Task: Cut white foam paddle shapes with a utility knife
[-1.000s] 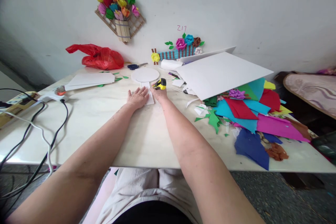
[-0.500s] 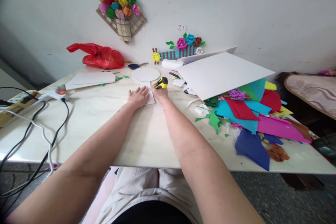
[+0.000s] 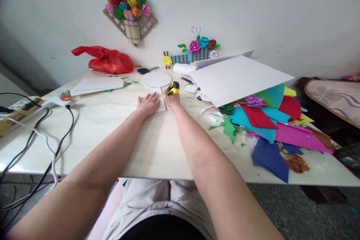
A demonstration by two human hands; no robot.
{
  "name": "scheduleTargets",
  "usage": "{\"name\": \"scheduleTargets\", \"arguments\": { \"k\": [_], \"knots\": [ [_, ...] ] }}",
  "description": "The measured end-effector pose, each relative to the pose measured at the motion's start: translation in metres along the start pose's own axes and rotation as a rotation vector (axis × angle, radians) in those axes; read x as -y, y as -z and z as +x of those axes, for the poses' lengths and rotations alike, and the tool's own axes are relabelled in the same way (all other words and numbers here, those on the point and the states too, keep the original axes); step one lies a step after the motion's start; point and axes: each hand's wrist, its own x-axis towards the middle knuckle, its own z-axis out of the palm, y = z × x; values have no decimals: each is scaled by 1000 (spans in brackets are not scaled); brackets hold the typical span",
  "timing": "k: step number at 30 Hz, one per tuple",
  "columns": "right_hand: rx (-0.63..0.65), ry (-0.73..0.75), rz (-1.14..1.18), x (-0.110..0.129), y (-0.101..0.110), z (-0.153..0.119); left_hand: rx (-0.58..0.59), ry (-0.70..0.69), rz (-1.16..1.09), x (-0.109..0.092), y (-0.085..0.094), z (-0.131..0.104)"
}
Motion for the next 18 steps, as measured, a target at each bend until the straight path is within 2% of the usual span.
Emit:
{"name": "scheduleTargets", "arguments": {
  "k": [18],
  "knots": [
    [-9, 33, -91, 0, 3, 0, 10, 2, -15, 1, 0, 0]
  ]
}}
